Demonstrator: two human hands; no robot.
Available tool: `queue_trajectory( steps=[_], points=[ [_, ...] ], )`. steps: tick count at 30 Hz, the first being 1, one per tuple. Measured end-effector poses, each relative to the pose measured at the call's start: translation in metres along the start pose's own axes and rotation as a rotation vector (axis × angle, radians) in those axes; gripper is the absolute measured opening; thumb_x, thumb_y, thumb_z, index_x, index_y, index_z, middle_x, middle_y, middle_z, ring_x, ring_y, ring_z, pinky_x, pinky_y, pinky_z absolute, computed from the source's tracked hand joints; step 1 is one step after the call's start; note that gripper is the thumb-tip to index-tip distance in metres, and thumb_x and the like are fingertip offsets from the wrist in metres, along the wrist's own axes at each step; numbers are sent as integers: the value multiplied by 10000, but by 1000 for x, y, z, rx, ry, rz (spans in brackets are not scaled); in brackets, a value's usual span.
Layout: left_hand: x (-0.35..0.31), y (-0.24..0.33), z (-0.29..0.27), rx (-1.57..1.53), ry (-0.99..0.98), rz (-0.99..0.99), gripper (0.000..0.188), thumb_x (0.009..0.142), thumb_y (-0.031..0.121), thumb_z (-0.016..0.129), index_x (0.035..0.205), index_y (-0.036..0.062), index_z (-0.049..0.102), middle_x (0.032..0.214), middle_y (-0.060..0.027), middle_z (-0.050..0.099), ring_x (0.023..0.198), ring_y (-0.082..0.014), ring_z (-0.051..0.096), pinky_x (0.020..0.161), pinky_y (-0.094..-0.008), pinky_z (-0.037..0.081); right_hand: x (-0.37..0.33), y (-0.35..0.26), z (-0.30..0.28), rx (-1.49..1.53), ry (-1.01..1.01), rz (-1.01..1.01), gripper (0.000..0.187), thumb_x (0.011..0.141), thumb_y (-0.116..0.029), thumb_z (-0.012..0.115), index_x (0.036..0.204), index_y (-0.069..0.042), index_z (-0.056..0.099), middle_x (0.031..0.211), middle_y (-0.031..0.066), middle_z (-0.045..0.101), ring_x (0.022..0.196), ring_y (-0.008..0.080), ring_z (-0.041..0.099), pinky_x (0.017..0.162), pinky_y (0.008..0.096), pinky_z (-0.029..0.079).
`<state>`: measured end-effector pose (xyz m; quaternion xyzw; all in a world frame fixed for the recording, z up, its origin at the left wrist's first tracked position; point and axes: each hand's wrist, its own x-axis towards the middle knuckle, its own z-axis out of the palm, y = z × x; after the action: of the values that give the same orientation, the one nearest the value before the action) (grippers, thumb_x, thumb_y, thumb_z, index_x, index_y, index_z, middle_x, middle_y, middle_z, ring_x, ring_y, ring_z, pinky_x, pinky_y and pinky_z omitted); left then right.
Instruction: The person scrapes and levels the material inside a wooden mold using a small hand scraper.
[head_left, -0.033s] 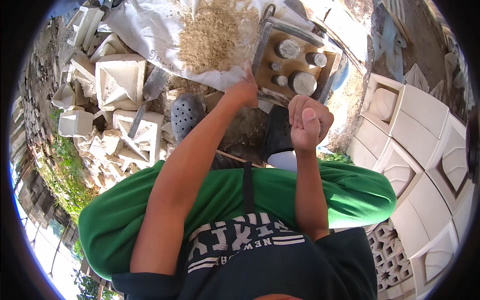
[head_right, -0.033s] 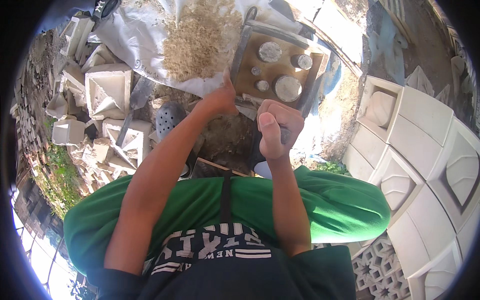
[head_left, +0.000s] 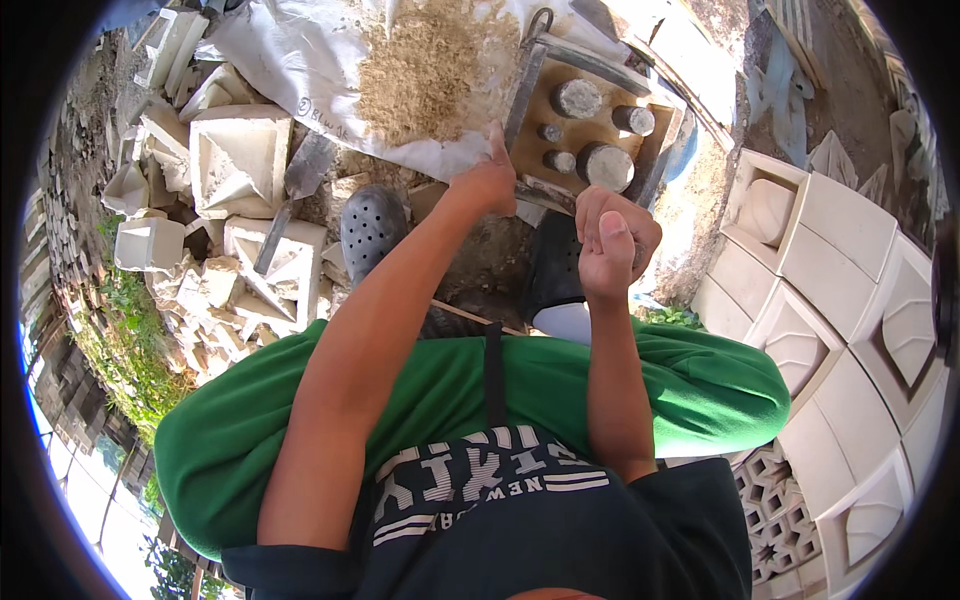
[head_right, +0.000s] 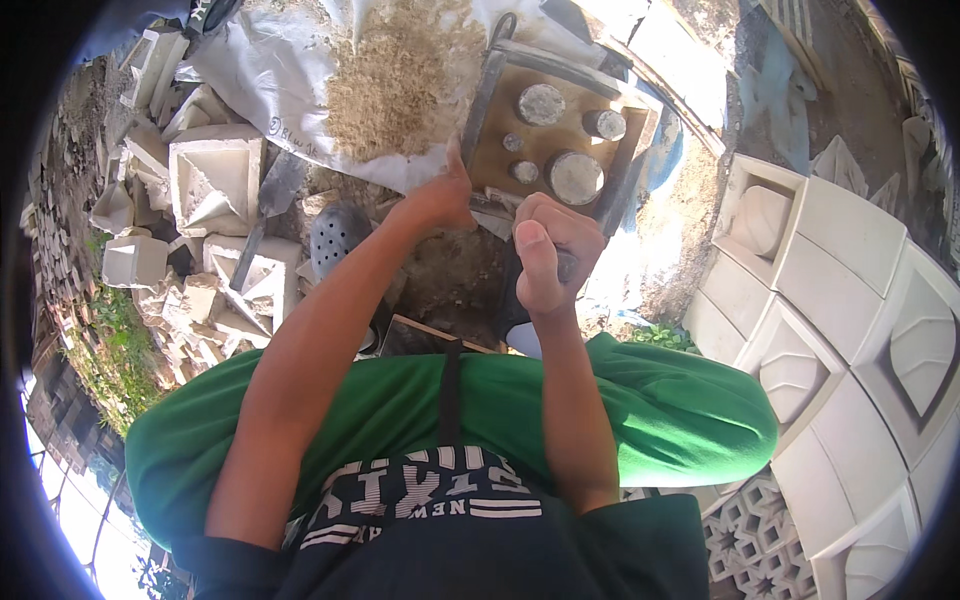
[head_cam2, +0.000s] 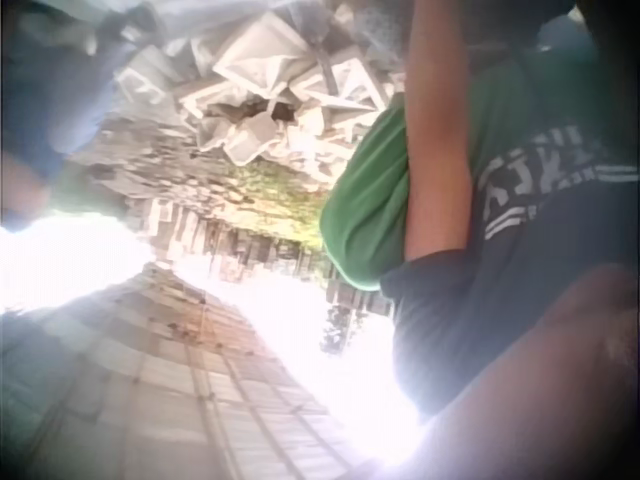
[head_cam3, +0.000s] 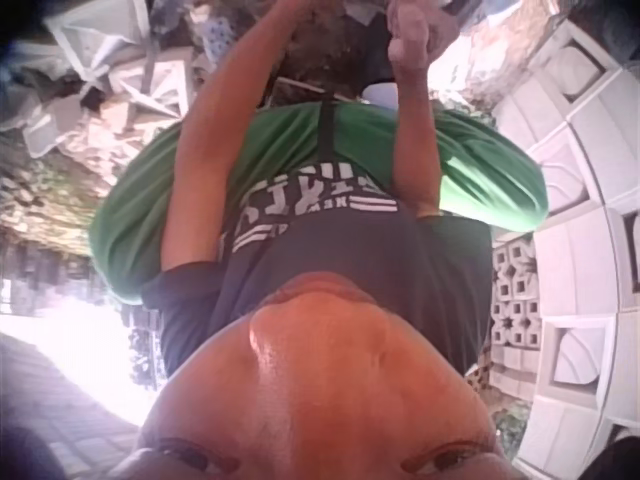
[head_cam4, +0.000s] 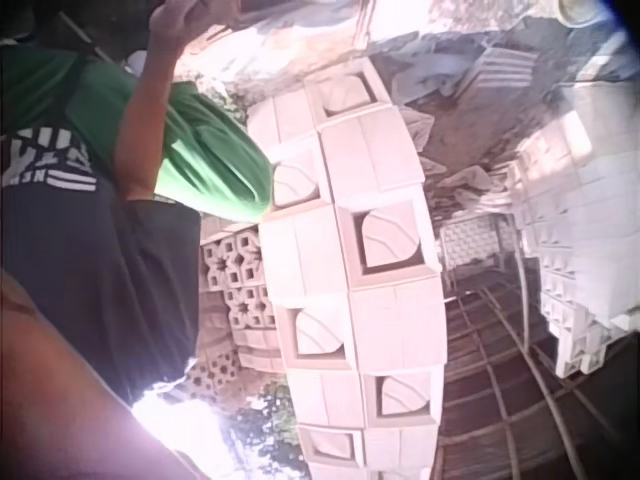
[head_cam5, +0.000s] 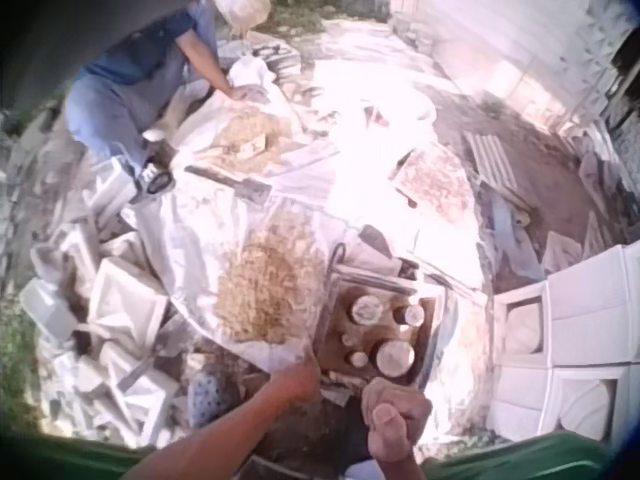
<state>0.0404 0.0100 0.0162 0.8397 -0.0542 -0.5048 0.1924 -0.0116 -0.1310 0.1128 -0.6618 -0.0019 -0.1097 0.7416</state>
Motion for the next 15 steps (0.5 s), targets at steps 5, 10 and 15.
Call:
queue_trajectory(
  steps=[5,10,15],
  points=[
    [-7,-2,-6,-55,-34,11,1130,746,122,640,1420,-53,-249,1277,-320,515,1133,-398,573,949,-476,451,5,-24,6,127,14,72,408,835,-207,542,538,-3,351,515,39,369,477,123,330,449,295,212],
    [-12,8,-11,-11,6,-5,1106,741,123,652,1439,-63,-185,1279,-298,516,1121,-409,577,932,-467,466,-8,-9,7,-44,29,-2,400,798,-206,565,518,-33,338,499,35,356,461,136,318,438,300,201],
    [-15,8,-12,13,-9,-34,1115,740,135,669,1449,-51,-171,1287,-287,502,1120,-398,580,929,-460,472,-15,-21,7,38,-31,-45,346,752,-175,563,521,-33,347,503,34,353,460,152,314,440,300,204]
  ],
)
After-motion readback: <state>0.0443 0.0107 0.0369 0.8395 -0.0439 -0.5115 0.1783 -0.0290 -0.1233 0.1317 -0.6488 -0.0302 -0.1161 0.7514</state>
